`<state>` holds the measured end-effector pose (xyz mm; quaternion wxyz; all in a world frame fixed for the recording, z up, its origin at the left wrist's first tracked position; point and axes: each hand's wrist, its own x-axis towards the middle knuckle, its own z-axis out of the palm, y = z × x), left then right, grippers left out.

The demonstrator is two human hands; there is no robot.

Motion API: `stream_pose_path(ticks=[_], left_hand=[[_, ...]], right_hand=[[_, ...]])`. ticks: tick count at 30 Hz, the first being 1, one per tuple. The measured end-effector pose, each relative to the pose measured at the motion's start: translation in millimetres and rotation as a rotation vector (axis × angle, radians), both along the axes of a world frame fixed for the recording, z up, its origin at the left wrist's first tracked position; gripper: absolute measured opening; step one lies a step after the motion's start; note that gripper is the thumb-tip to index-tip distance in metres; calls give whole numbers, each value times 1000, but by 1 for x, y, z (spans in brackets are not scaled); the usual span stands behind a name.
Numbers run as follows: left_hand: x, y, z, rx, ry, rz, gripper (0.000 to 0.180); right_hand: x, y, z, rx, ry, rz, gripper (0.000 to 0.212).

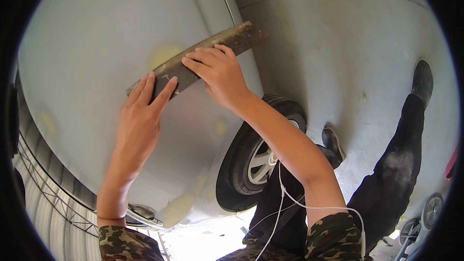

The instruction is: The person applies body filler to a silver car's side panel and front fender using a small metal spreader. They repeatedly transfer filler from a larger spreader to the small one and smooth it into the surface, working around the door handle and wheel arch.

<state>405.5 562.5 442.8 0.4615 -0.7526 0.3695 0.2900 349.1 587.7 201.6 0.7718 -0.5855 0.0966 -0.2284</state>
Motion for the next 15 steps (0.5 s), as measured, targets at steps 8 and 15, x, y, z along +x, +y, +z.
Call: stream_pose_path(ticks=[8,15], left_hand=[[21,1,-7,-2,-22,-40,59],[18,8,-6,-1,5,-32,62]], right_hand=[[29,0,-4,10,-30,-38,56],[26,2,-4,41,-20,3,57]])
